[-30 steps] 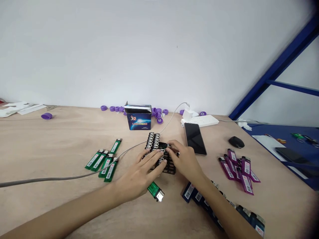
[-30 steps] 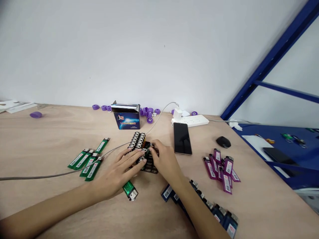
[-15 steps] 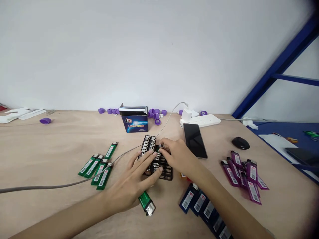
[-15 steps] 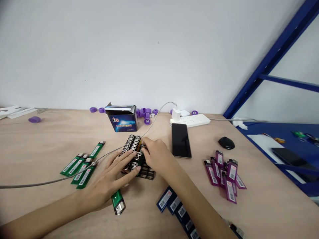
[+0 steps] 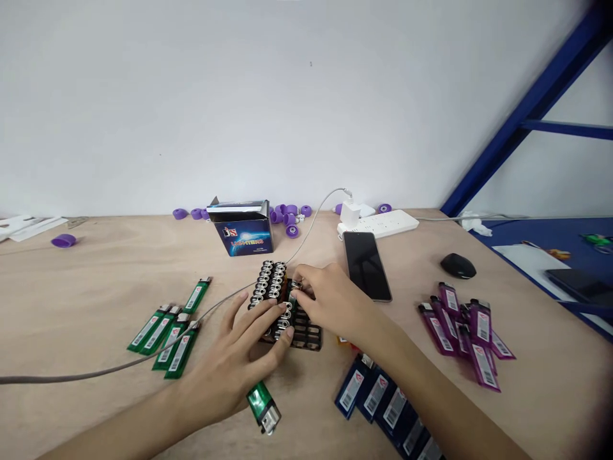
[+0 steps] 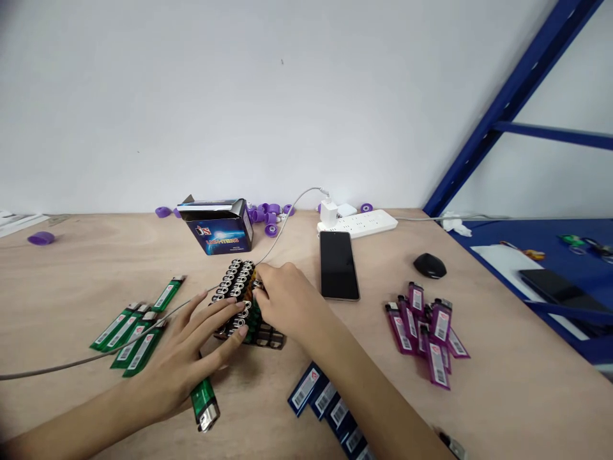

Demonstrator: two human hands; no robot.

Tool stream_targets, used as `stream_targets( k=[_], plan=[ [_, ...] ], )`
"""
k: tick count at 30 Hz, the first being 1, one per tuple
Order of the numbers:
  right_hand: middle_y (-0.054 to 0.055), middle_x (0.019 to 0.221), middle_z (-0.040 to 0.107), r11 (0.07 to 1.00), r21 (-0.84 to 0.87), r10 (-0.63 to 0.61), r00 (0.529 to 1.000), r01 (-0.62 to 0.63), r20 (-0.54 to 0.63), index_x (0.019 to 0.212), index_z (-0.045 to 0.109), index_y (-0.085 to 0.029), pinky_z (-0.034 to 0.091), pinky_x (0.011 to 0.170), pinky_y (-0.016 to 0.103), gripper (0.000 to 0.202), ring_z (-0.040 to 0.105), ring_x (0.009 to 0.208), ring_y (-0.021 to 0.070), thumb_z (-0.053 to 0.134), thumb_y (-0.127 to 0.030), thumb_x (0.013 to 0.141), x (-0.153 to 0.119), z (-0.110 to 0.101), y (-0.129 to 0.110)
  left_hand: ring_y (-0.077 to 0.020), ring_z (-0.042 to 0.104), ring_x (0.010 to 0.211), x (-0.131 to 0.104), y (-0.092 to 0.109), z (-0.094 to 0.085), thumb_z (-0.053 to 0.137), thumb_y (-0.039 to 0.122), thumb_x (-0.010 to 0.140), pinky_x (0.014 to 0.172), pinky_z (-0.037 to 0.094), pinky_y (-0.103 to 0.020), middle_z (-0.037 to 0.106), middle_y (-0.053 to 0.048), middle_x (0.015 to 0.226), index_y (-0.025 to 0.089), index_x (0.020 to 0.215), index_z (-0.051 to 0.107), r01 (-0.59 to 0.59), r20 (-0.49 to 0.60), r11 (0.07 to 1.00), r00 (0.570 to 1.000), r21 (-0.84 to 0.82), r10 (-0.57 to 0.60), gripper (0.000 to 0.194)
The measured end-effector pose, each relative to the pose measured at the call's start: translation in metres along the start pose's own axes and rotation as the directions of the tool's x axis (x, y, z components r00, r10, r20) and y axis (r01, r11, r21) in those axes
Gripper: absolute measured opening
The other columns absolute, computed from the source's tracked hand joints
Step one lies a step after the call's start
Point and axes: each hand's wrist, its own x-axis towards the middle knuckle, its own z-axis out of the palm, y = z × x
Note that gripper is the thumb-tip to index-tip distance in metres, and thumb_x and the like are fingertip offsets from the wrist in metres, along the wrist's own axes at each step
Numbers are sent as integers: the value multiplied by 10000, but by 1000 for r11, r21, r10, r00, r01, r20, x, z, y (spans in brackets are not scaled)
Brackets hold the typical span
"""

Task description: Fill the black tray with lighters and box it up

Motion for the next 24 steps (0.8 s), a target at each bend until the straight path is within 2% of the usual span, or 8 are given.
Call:
stream_targets(
  k=[4, 10, 13, 19, 24],
  plan=[
    [23, 689, 638, 1000, 0, -16, 1000, 16, 25, 911, 640, -164, 373, 568, 230, 62, 570, 606, 139, 581, -144, 907, -1, -1, -3, -386, 334, 1409, 1, 0, -2, 445, -17, 806, 1124, 190, -656, 455, -245, 1416, 106, 1373, 497, -11, 13, 1000, 1000, 11, 11, 582],
    [46, 768, 668, 996, -62, -54, 997, 58, 58, 996, 648, -169, 368, 570, 222, 106, 592, 640, 143, 578, -141, 921, -3, -2, -7, -396, 327, 1394, 3, 0, -4, 448, -25, 800, 1103, 205, -657, 447, -259, 1397, 86, 1352, 500, -33, 14, 999, 999, 24, 33, 565],
    [51, 768, 670, 996, -70, -57, 996, 61, 65, 976, 653, -163, 372, 577, 227, 97, 597, 651, 148, 582, -130, 918, -2, -1, -6, -398, 326, 1393, 2, -1, -3, 449, -30, 792, 1102, 204, -662, 442, -262, 1399, 80, 1352, 497, -29, 8, 999, 1000, 25, 29, 572],
    [63, 765, 688, 993, -110, -29, 1000, 29, 2, 932, 674, -164, 381, 610, 252, 96, 622, 680, 170, 583, -138, 914, -1, 1, -3, -385, 348, 1389, 2, 0, 0, 458, 2, 804, 1106, 220, -658, 463, -254, 1402, 91, 1351, 498, -21, -17, 999, 1000, 31, 22, 555],
    [100, 839, 733, 972, -215, -79, 992, 99, 99, 1006, 706, -173, 384, 605, 263, 175, 676, 721, 199, 551, -131, 935, -3, -1, -13, -383, 374, 1380, 2, 1, -2, 470, 23, 820, 1108, 242, -658, 487, -257, 1397, 95, 1332, 514, -23, -24, 999, 999, 44, 24, 519]
  ],
)
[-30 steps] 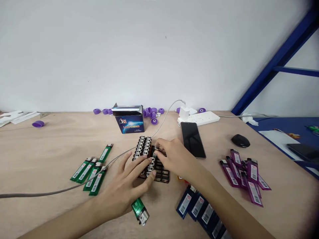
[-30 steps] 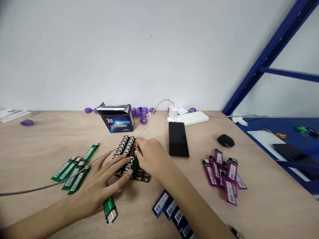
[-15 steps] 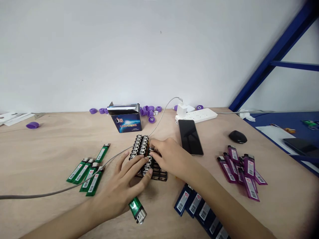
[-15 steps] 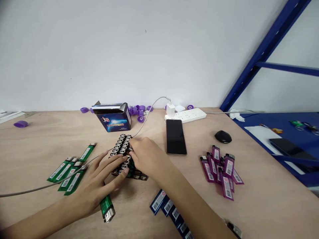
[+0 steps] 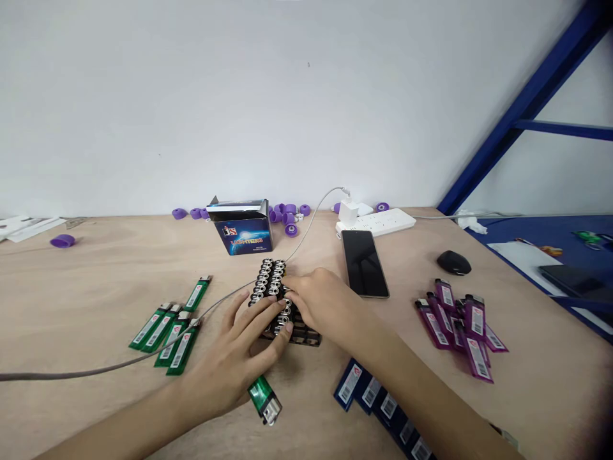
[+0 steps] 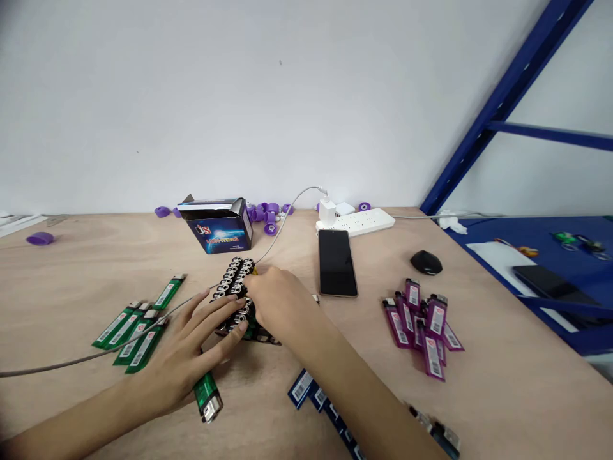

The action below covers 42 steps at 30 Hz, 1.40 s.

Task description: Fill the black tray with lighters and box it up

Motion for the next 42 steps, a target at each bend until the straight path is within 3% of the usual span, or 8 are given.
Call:
stream_targets(
  k=[18, 27, 29, 32, 34, 36, 38, 42],
  plan=[
    [87, 897, 740, 993, 111, -50, 995, 40, 92, 1001, 713, -179, 461, 665, 266, 290, 688, 776, 191, 505, -14, 882, -3, -2, 7, -386, 368, 1400, 0, 0, 0, 489, 31, 824, 1126, 229, -650, 483, -250, 1431, 93, 1326, 534, 0, -3, 1000, 1000, -2, 0, 508],
    [49, 1053, 763, 965, 227, -95, 982, 131, -163, 1068, 708, -244, 519, 865, 341, 208, 697, 983, 233, 596, -163, 913, -25, -43, -5, -312, 380, 1412, 0, 7, -18, 395, 58, 939, 1156, 296, -559, 587, -175, 1341, 123, 1350, 510, 121, -103, 933, 981, -339, -164, 432],
    [23, 1163, 740, 927, 286, -198, 963, 244, -181, 1103, 694, -268, 511, 923, 333, 236, 675, 1076, 229, 668, -195, 880, -33, -46, -22, -279, 509, 1291, 7, 13, -33, 387, 96, 976, 1083, 415, -471, 663, -130, 1186, 156, 1227, 586, 206, -101, 801, 944, -562, -313, 327],
    [11, 1269, 697, 859, 371, -305, 935, 352, -182, 1130, 678, -273, 499, 938, 275, 303, 629, 1167, 209, 746, -230, 838, -41, -41, -48, -210, 657, 847, 17, 26, -54, 424, 242, 1007, 819, 536, -348, 689, -61, 831, 174, 938, 646, 450, 264, 260, 807, -854, -528, 242],
    [6, 1223, 711, 833, 429, -294, 937, 348, -189, 1113, 680, -260, 489, 920, 241, 291, 637, 1125, 180, 743, -196, 836, -41, -36, -59, -174, 602, 619, 22, 33, -61, 462, 307, 970, 739, 522, -332, 613, -23, 614, 158, 798, 632, 485, 498, -151, 747, -861, -440, 284],
    [-25, 1034, 745, 818, 493, -256, 955, 297, -151, 1018, 699, -245, 485, 845, 214, 207, 663, 962, 140, 714, -140, 840, -39, -32, -65, -144, 541, 527, 23, 39, -62, 518, 307, 885, 693, 492, -312, 546, -9, 522, 150, 653, 595, 481, 611, -399, 722, -781, -325, 290],
    [-59, 832, 724, 803, 554, -216, 974, 219, -72, 872, 702, -229, 472, 723, 202, 130, 644, 782, 111, 696, -109, 823, -36, -30, -68, -123, 511, 495, 21, 42, -59, 551, 291, 817, 638, 456, -282, 521, -7, 499, 152, 557, 548, 475, 653, -496, 702, -727, -285, 294],
    [-72, 787, 719, 728, 679, -116, 993, 98, -20, 838, 699, -224, 457, 651, 190, 124, 636, 722, 99, 673, -108, 802, -34, -24, -74, -111, 502, 494, 20, 39, -53, 552, 323, 872, 587, 428, -249, 520, -6, 505, 145, 553, 549, 486, 636, -442, 710, -754, -303, 365]
  ],
)
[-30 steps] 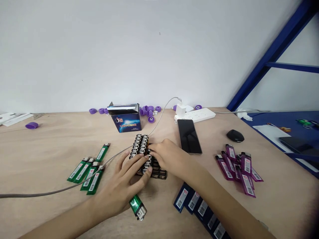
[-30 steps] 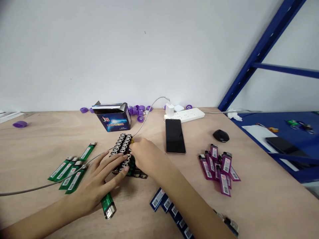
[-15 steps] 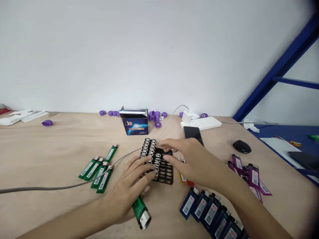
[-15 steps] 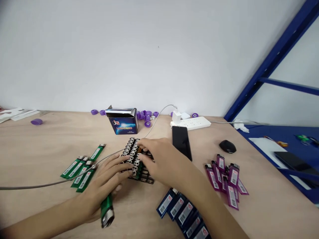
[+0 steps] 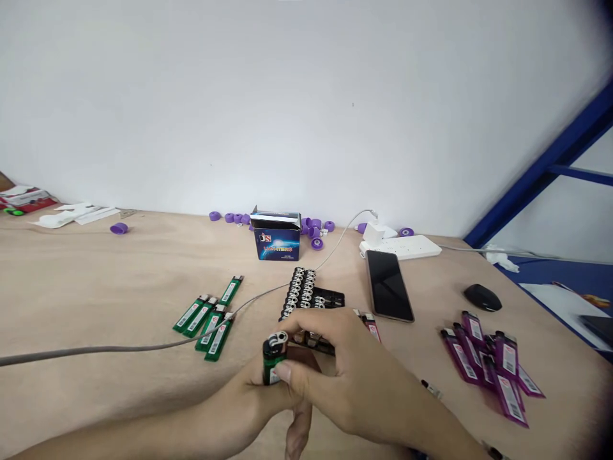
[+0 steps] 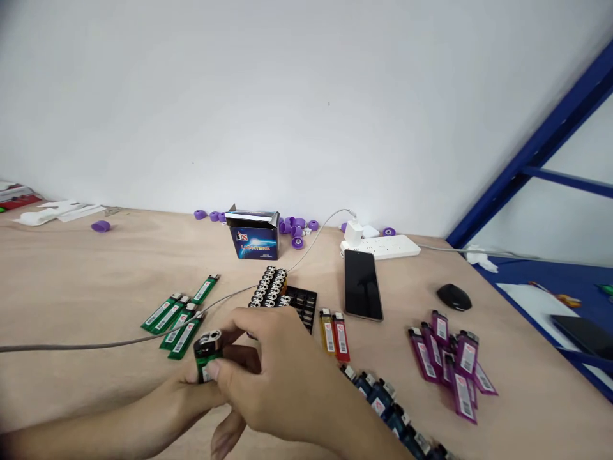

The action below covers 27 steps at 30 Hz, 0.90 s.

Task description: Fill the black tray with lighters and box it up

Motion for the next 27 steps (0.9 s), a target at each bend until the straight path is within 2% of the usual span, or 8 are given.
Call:
stream_targets(
  k=[4, 7, 9, 10, 13, 16, 20, 27],
  plan=[
    [-69, 726, 701, 995, 41, -88, 982, 96, -169, 797, 698, -219, 459, 649, 189, 83, 629, 685, 95, 684, -137, 799, 3, 5, 3, -104, 490, 472, 3, 5, -6, 536, 470, 950, 573, 446, -251, 512, 8, 508, 153, 571, 517, -22, -38, 996, 999, 90, 26, 495],
    [-41, 751, 728, 990, 86, -74, 935, 110, -346, 795, 701, -217, 494, 684, 220, 49, 667, 717, 121, 672, -220, 834, 9, -12, 17, -151, 598, 638, 4, 4, -16, 486, 468, 1001, 680, 501, -280, 626, -25, 685, 144, 823, 619, -222, -127, 880, 946, 420, 299, 393],
    [-7, 781, 757, 990, 130, 10, 871, 62, -492, 847, 697, -213, 520, 667, 256, 118, 701, 724, 160, 692, -330, 831, 15, -32, 34, -222, 645, 977, 6, -2, -26, 526, 406, 993, 874, 521, -343, 678, -97, 1072, 164, 1225, 568, -329, -58, 600, 844, 729, 533, 337],
    [0, 741, 755, 993, 119, 59, 835, 8, -547, 860, 685, -213, 524, 645, 269, 158, 709, 703, 177, 702, -364, 818, 17, -41, 43, -260, 581, 1177, 8, -6, -31, 543, 378, 985, 1003, 478, -393, 602, -134, 1300, 183, 1382, 462, -341, 33, 419, 807, 841, 590, 450],
    [17, 723, 772, 984, 32, 160, 805, -173, -572, 941, 662, -217, 527, 645, 294, 158, 730, 683, 204, 684, -312, 817, 24, -60, 71, -318, 248, 1492, 17, -16, -42, 486, 370, 1004, 1191, 293, -487, 249, -175, 1620, 165, 1555, 217, -308, 242, 42, 818, 950, 521, 647],
    [24, 729, 781, 955, -125, 176, 853, -269, -491, 926, 662, -218, 518, 655, 286, 103, 743, 697, 208, 650, -225, 824, 27, -61, 89, -330, 136, 1529, 25, -21, -46, 449, 409, 1013, 1216, 206, -556, 194, -199, 1640, 104, 1581, 105, -302, 342, -163, 858, 939, 383, 732],
    [29, 731, 777, 937, -244, 145, 912, -251, -383, 906, 646, -212, 508, 634, 255, 92, 746, 701, 192, 591, -154, 859, 30, -48, 95, -362, 182, 1515, 27, -20, -46, 440, 421, 1015, 1188, 193, -635, 269, -209, 1615, 95, 1575, 154, -272, 356, -277, 877, 922, 322, 708],
    [32, 764, 769, 932, -298, 108, 945, -204, -310, 942, 644, -202, 497, 678, 261, 134, 728, 736, 190, 594, -106, 862, 33, -37, 100, -342, 217, 1504, 26, -24, -49, 406, 424, 1022, 1194, 193, -602, 321, -175, 1600, 131, 1551, 261, -260, 353, -285, 868, 923, 349, 621]
  ],
)
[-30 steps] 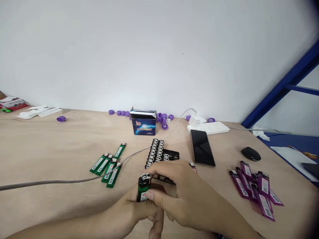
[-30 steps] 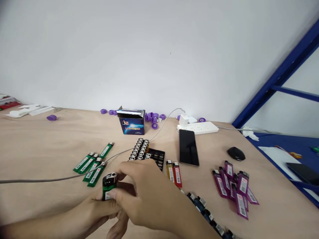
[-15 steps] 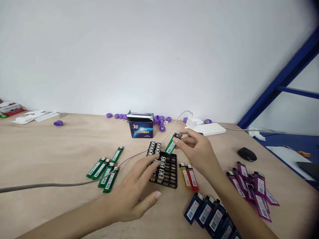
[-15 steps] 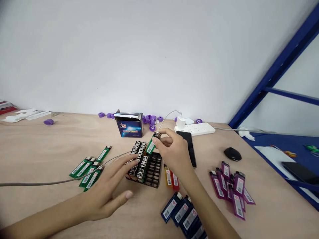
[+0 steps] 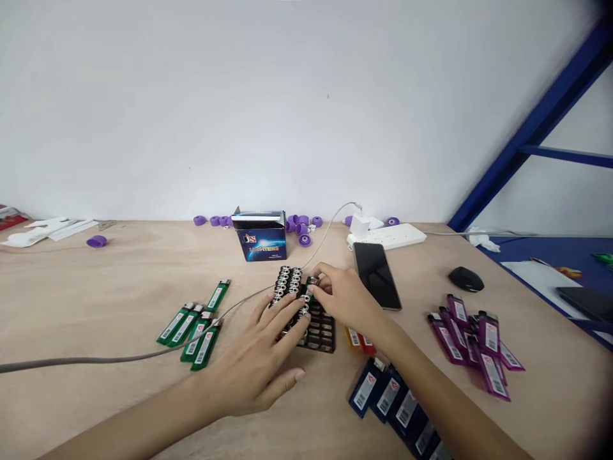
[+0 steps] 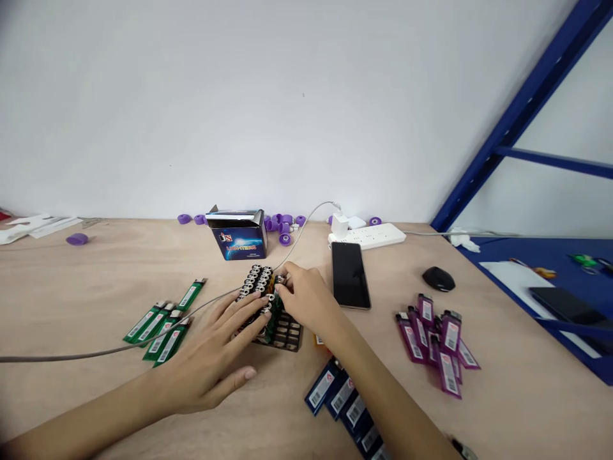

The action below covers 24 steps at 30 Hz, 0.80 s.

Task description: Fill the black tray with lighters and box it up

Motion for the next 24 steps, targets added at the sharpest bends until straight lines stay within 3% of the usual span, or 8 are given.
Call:
stream_targets(
  k=[9, 17, 24],
  plan=[
    [61, 846, 760, 998, -51, -24, 999, 26, 32, 949, 636, -195, 489, 694, 272, 109, 706, 785, 200, 589, -124, 881, 0, 2, 4, -321, 137, 1532, 9, -3, 0, 329, 509, 1031, 1220, 36, -560, 270, -184, 1621, 75, 1568, 185, -39, -47, 998, 998, 53, 42, 705],
    [68, 816, 723, 987, -146, -49, 995, 62, 85, 918, 608, -183, 461, 657, 253, 67, 673, 741, 188, 571, -135, 891, -4, 0, -1, -337, 237, 1504, 5, -1, 2, 375, 520, 1015, 1216, 71, -578, 361, -188, 1579, 87, 1572, 179, -43, -101, 999, 994, 31, 46, 732],
    [76, 826, 695, 950, -294, -57, 986, 102, 157, 1051, 619, -180, 406, 642, 271, 153, 658, 752, 207, 558, -149, 915, -5, -2, -6, -344, 262, 1495, 5, -1, 2, 380, 529, 1013, 1215, 76, -583, 374, -194, 1571, 91, 1573, 181, -41, -94, 999, 995, 23, 43, 739]
  ],
)
